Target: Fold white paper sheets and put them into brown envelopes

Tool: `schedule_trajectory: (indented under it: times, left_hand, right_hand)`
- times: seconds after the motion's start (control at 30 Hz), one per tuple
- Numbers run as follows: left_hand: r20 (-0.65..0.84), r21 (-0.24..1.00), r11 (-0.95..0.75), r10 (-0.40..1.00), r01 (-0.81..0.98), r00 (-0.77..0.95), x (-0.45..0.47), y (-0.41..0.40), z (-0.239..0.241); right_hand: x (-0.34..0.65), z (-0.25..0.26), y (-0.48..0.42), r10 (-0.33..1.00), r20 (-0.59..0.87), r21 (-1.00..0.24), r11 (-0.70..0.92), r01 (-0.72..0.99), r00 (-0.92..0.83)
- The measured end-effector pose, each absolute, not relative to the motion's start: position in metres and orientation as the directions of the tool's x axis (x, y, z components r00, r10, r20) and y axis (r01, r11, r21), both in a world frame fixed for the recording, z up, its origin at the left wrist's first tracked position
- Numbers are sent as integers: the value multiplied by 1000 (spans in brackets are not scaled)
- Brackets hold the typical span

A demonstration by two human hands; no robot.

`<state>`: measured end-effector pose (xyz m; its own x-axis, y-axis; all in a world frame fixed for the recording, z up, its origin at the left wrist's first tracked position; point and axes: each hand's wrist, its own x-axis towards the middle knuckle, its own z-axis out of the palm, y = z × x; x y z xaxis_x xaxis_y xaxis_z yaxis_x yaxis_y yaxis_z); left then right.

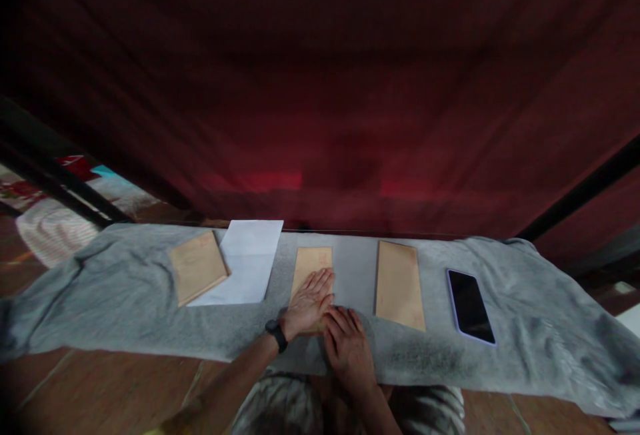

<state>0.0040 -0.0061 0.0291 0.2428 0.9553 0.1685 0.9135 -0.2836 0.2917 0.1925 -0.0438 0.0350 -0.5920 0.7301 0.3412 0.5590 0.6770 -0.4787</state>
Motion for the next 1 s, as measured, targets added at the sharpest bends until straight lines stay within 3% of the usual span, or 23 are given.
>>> schedule_trajectory:
  times: [0.4, 0.73, 1.0]
  left_hand:
    - [207, 239, -371, 922, 897, 326, 5, -74, 35]
    - [233, 311, -355, 928, 882, 291, 6, -96, 44]
    - [245, 332, -358, 926, 872, 287, 4, -96, 41]
  right_hand:
    - [199, 25, -36, 756, 365, -559, 644, 522, -543]
    - [147, 12, 27, 708, 278, -263, 706, 657, -650]
    - [112, 7, 77, 795, 195, -186, 606, 774, -575]
